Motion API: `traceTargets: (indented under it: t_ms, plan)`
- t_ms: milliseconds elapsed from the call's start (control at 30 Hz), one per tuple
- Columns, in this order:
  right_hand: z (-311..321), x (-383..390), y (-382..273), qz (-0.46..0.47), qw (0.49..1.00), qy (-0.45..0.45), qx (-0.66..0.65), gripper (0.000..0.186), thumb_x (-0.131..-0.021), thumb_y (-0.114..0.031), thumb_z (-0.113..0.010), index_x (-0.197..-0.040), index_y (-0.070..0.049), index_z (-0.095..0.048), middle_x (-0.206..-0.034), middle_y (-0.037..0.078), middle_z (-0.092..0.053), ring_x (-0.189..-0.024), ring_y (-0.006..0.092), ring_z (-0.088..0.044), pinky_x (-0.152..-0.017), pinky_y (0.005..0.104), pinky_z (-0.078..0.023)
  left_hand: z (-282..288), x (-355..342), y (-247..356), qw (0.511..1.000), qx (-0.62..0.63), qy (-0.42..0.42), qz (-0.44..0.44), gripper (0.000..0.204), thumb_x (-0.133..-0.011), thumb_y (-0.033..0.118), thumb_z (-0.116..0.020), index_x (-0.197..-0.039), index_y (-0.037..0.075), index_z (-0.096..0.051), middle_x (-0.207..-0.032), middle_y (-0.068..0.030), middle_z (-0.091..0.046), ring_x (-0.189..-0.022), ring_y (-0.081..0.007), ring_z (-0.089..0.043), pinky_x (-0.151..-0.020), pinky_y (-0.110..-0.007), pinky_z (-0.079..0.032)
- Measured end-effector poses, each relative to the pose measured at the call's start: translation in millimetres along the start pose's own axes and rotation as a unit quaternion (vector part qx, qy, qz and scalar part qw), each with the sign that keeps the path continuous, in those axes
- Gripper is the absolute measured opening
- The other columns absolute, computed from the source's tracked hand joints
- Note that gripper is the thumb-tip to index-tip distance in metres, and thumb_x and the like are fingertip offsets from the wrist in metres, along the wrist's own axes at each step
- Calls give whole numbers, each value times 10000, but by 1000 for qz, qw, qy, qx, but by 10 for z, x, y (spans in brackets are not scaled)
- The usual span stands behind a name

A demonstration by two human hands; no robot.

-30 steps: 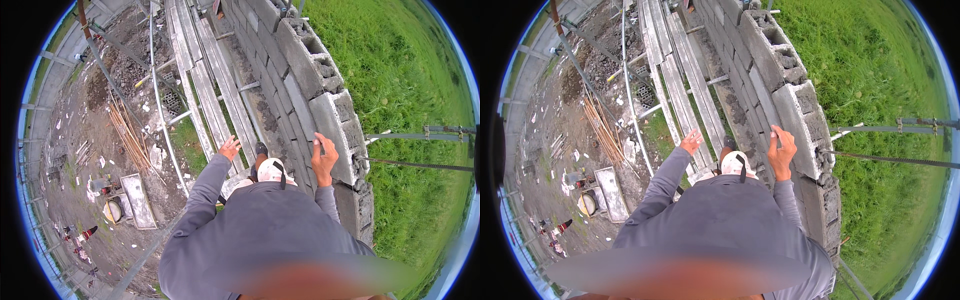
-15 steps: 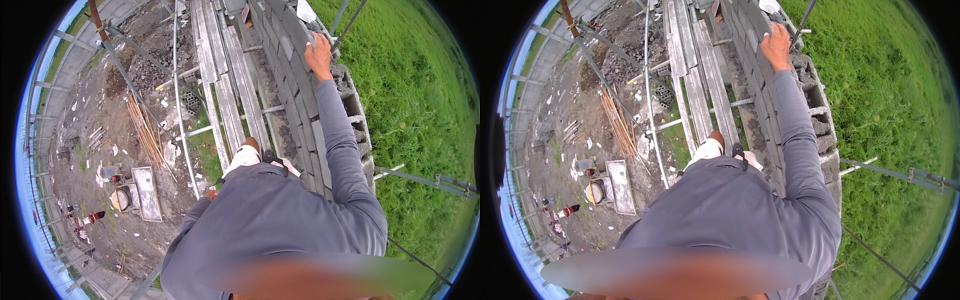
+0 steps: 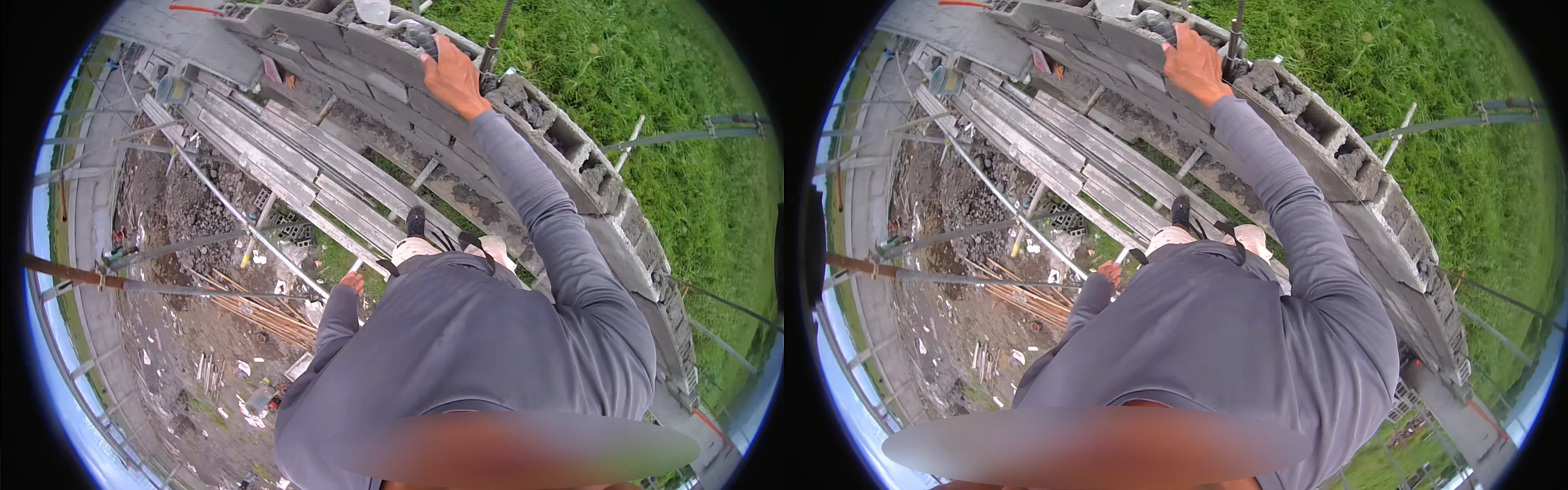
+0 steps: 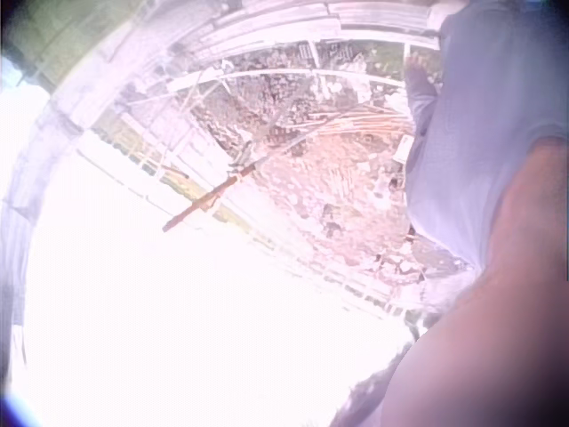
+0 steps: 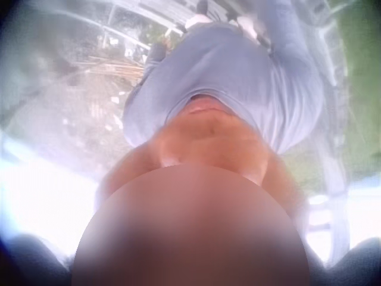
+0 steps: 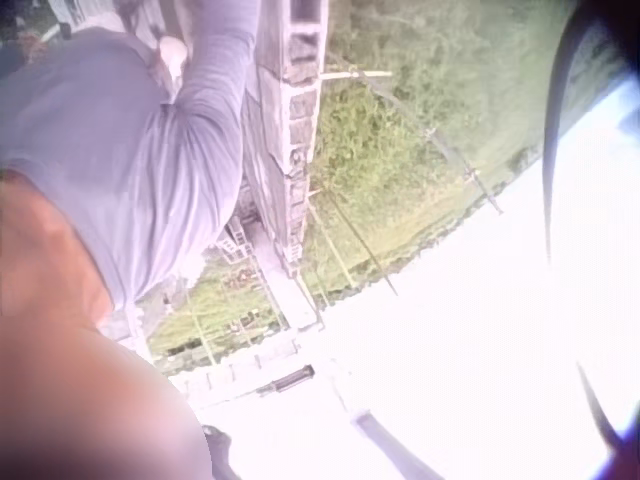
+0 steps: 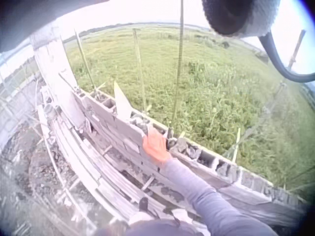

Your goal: The person places a concrete block onto a partially built wall and uses a trowel to apply and smooth mortar along the joints. The person then scrapes excess mortar from the scaffolding planks and continues to adjust the mortar on the wall surface.

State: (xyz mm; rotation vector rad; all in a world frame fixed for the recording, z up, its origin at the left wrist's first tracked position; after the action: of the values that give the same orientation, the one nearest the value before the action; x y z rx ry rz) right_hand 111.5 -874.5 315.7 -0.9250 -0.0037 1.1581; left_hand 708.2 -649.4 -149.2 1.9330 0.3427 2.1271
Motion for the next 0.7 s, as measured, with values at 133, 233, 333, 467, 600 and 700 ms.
traceTargets:
  t_ms: [133,233,333,467,600,700]
  plan:
    - [291,1297,-118,-21,987,-110,-117,316,-847,-186,-602,-1107,-27,-517,-873,224,-627,-847,465,-592,-753,550,-444,14,-760,1832,991,-118,50,-38,388,-945,353,-553,-1315,240,-524,-1206,-53,-664,-966,-211,-648,-833,-410,-506]
    - [744,2462,174,-118,983,-126,-54,282,-762,-134,-635,-1025,-88,-548,-786,177,-622,-764,424,-594,-656,522,-429,-847,-1020,2354,968,-231,-99,17,379,-967,377,-524,-1321,241,-528,-1191,-41,-658,-960,-228,-643,-833,-428,-525]
    - [1321,3841,614,-305,931,-166,112,310,-713,-128,-637,-1012,-90,-564,-772,164,-628,-759,401,-619,-639,519,-452,-1714,-1022,2368,903,-407,-136,26,390,-963,372,-538,-1328,235,-527,-1192,-45,-655,-959,-234,-642,-826,-430,-530]
    - [2114,6081,809,-617,757,-138,166,345,-809,-225,-637,-1123,-81,-650,-905,208,-699,-928,396,-675,-770,529,-514,-2928,-762,2015,809,-556,-189,26,406,-957,365,-557,-1337,225,-525,-1195,-51,-652,-957,-241,-640,-817,-433,-537]
    - [2304,8255,407,-852,505,83,111,452,-915,-379,-591,-1167,-6,-641,-1104,267,-676,-1063,421,-652,-915,490,-519,-4158,-344,1220,718,-652,-244,12,423,-952,359,-575,-1347,216,-523,-1197,-56,-648,-956,-248,-638,-808,-436,-543]
    - [2003,9311,79,-879,387,262,92,494,-927,-381,-591,-1151,58,-629,-1081,278,-678,-1030,401,-666,-877,486,-526,-4938,-66,439,666,-689,-286,-3,436,-948,354,-589,-1354,209,-522,-1199,-60,-645,-955,-253,-637,-801,-438,-548]
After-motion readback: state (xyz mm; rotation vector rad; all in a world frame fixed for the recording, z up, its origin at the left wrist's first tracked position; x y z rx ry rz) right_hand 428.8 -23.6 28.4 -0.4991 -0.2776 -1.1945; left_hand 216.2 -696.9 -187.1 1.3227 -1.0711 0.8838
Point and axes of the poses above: each hand's wrist, its own x-axis away from the middle knuckle, its own z-axis out of the back of the hand, y = z × x, the point moved 10 cm from there along -x, towards the middle knuckle
